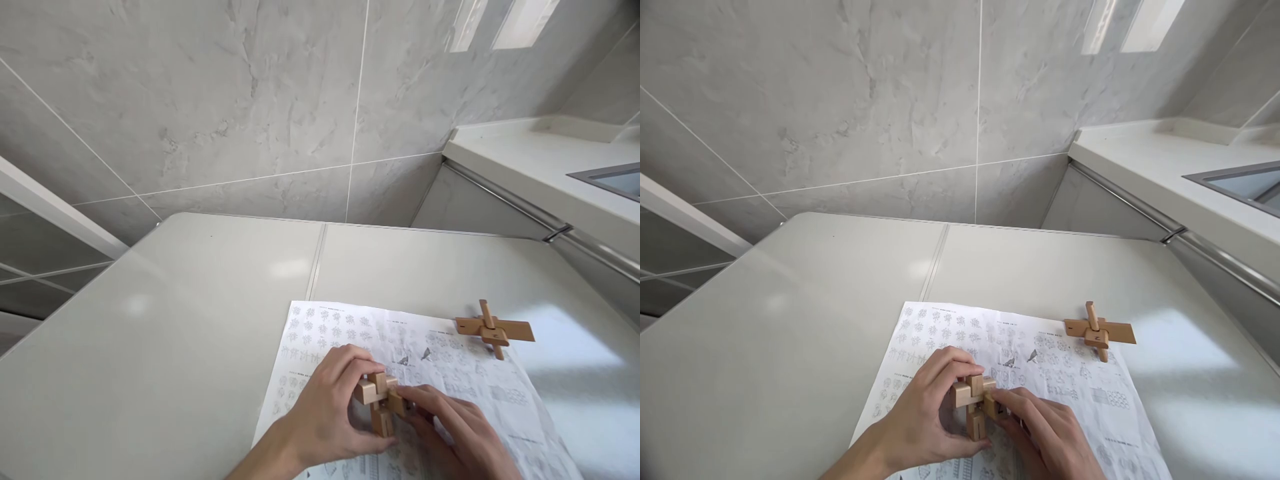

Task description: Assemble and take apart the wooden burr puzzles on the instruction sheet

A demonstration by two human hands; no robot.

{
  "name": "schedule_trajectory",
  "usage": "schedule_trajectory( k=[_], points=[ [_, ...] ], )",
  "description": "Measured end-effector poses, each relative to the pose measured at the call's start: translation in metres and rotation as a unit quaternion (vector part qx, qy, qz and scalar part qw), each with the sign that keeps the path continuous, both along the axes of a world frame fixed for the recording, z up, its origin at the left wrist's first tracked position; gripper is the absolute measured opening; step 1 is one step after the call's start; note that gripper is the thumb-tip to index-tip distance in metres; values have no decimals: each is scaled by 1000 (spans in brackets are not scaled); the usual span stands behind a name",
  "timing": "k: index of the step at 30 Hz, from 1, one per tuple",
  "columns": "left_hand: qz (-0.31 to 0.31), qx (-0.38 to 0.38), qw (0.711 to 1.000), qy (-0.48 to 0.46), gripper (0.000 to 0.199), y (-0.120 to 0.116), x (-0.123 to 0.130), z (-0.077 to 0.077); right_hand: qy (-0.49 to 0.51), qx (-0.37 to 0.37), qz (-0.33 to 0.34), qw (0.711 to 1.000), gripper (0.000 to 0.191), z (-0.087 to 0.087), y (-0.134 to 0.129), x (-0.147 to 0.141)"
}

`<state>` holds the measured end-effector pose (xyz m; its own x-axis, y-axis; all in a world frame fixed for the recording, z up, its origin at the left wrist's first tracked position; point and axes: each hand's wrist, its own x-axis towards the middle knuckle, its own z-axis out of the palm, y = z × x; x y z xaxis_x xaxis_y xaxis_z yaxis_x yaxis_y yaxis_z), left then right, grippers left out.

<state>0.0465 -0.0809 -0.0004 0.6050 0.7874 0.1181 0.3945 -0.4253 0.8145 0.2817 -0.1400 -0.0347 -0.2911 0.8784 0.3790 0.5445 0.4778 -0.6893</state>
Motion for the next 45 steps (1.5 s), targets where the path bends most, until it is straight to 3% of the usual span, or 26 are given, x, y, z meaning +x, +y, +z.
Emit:
schedule_trajectory(
  k=[4,10,15,24,34,45],
  points=[
    [-2,3,1000,-6,80,0,0,-2,4,-4,5,1000,33,-1,1,1],
    [-15,-2,1000,-23,72,-1,3,-6,-5,49,47,998,37,4,2,3],
    [-19,32,999,-27,80,-1,4,-7,-16,48,37,998,26,6,0,2],
    [-16,93,995,-27,88,-1,5,-7,-28,42,24,998,22,8,0,1],
    [-9,162,986,-21,82,0,8,-10,-19,43,22,999,29,5,-3,0],
    [-2,172,985,-11,76,-1,10,-14,-32,54,-32,998,22,3,-4,-4]
  ],
)
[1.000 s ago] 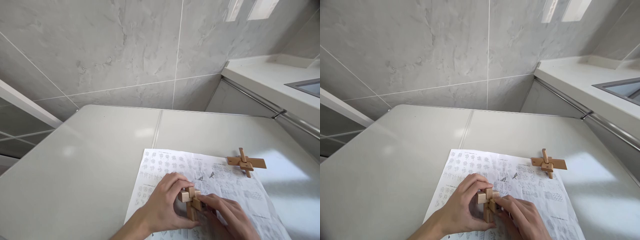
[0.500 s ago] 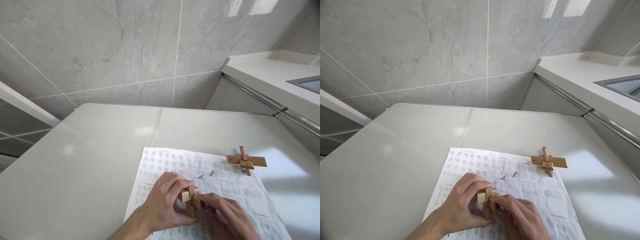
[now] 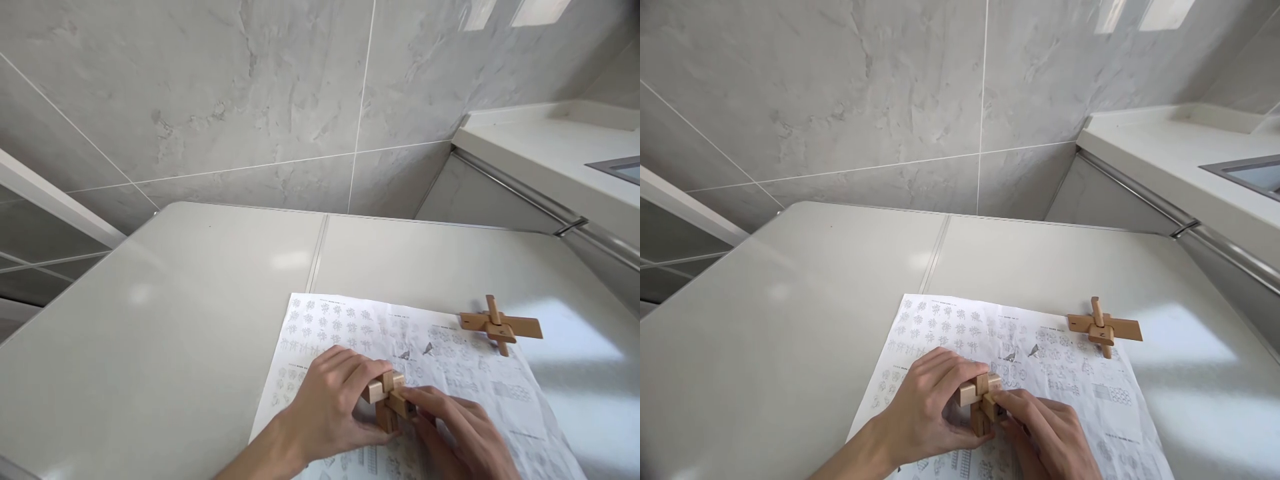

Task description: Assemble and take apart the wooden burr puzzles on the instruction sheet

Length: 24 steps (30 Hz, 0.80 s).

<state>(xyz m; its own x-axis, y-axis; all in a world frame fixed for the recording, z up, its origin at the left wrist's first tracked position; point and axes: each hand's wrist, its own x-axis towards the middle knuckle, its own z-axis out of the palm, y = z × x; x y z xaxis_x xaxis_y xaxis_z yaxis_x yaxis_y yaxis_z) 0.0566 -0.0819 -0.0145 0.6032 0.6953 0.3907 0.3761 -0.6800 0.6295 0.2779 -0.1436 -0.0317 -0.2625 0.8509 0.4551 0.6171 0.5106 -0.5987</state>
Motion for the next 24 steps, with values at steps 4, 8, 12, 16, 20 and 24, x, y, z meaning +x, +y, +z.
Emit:
schedule_trajectory(
  k=[4,8,12,16,20,24],
  points=[
    [11,3,1000,4,82,-1,0,-2,-17,1,-8,1000,20,0,0,2],
    [5,-6,1000,9,72,-1,-1,-5,-17,4,-13,1000,22,-2,-2,3],
    [-7,-16,1000,8,69,0,-2,-4,1,0,-8,1000,23,-3,-3,2],
    [9,0,1000,8,65,-1,0,-2,25,-30,-13,999,20,-1,-1,-1],
    [44,61,997,8,60,-5,5,0,44,-93,-55,993,26,0,-3,-11],
    [69,130,989,7,50,-11,12,0,112,-173,-96,974,38,1,-7,-25]
  ],
)
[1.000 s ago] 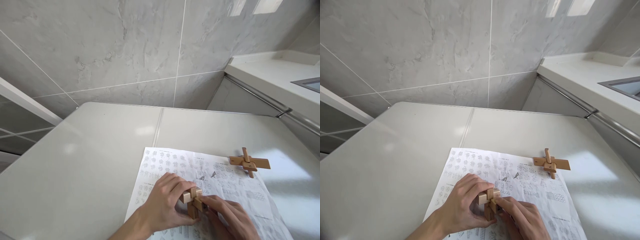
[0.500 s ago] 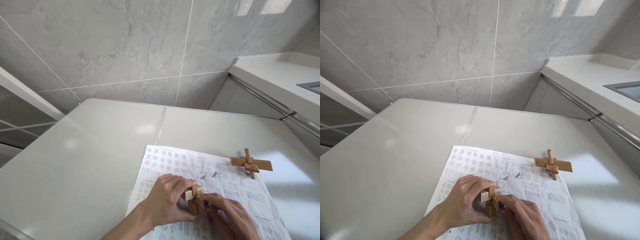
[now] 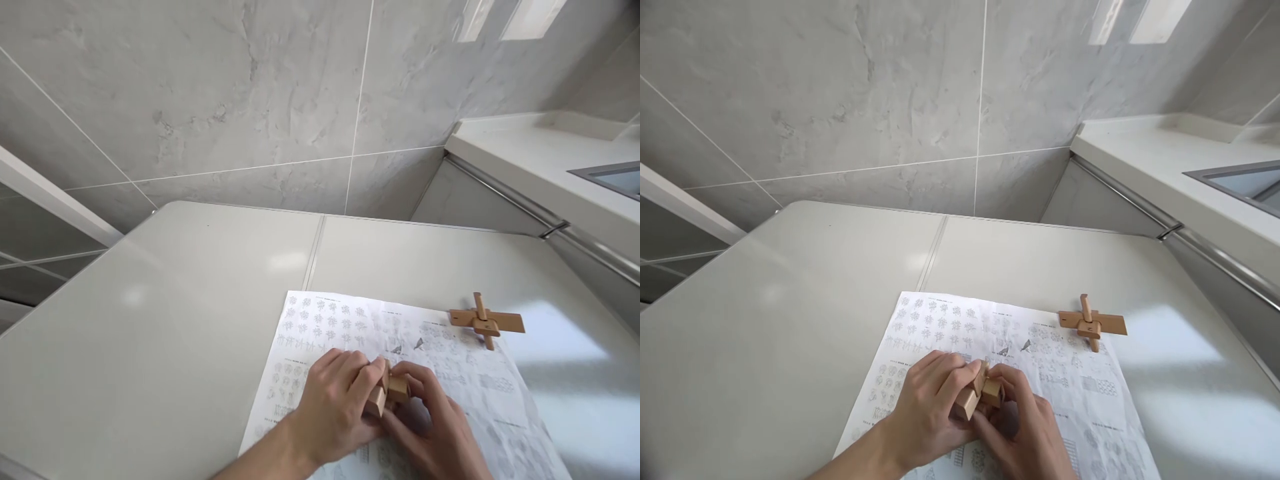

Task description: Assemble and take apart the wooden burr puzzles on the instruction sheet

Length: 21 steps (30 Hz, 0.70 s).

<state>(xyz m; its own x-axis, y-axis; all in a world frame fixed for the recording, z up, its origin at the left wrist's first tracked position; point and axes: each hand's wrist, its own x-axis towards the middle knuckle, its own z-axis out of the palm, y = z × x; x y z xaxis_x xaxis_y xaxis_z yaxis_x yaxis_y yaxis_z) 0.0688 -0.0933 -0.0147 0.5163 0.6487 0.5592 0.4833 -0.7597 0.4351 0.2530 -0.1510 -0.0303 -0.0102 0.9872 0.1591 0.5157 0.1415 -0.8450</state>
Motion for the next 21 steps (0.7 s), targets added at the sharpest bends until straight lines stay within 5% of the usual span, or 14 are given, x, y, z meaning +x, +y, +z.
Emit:
schedule_trajectory(
  k=[5,11,14,18,21],
  points=[
    [23,22,999,15,46,-3,4,-1,50,-13,-21,998,28,2,-1,-7],
    [16,-24,999,-20,52,-3,5,-4,62,-5,-9,998,36,1,-1,-3],
    [-9,-143,986,-85,56,-2,4,0,90,15,10,996,36,1,-2,0],
    [-54,-356,913,-194,60,-1,1,12,153,-30,29,987,36,3,1,4],
    [-71,-416,879,-223,64,-1,-1,17,157,-68,40,984,34,6,5,6]
  ],
)
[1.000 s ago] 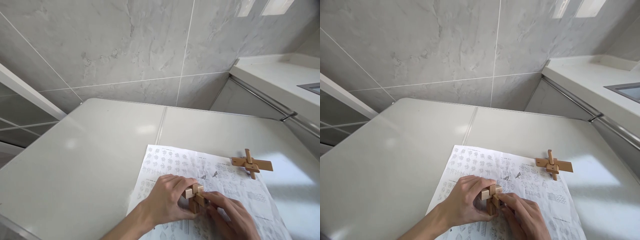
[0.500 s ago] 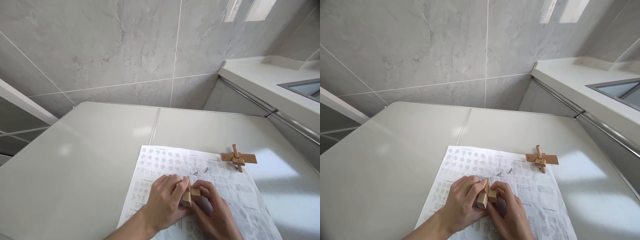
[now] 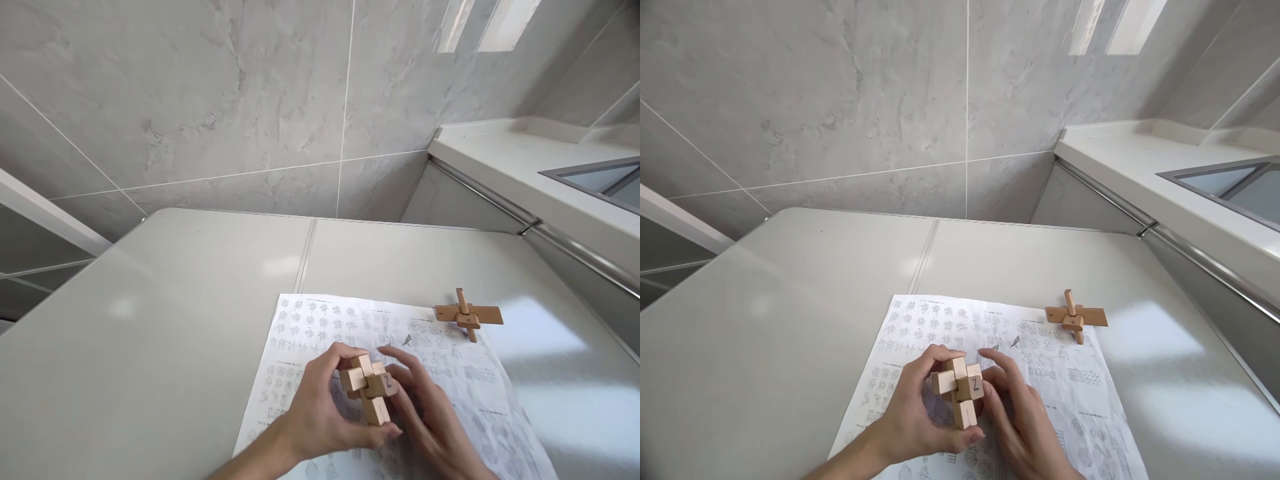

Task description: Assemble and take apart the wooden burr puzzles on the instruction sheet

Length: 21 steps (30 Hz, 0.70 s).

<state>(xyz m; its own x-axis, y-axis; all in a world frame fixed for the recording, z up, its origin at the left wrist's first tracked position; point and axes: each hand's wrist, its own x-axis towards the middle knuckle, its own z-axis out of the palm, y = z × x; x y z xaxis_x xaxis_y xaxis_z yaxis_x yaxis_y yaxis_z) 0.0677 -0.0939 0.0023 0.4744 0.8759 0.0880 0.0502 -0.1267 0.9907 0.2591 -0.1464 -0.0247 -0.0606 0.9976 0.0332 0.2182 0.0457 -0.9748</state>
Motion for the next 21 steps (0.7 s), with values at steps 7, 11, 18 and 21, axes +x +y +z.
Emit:
schedule_trajectory(
  k=[7,11,18,21],
  points=[
    [-65,-47,996,-34,61,3,-1,1,-30,27,99,994,28,9,5,7],
    [-92,-41,994,-29,60,6,-1,4,-46,64,98,992,39,13,5,10],
    [-96,-8,995,-17,63,3,-1,0,-21,19,122,992,56,18,5,11],
    [-82,41,996,-4,66,0,0,-5,2,-24,136,990,60,20,3,12]
  ],
)
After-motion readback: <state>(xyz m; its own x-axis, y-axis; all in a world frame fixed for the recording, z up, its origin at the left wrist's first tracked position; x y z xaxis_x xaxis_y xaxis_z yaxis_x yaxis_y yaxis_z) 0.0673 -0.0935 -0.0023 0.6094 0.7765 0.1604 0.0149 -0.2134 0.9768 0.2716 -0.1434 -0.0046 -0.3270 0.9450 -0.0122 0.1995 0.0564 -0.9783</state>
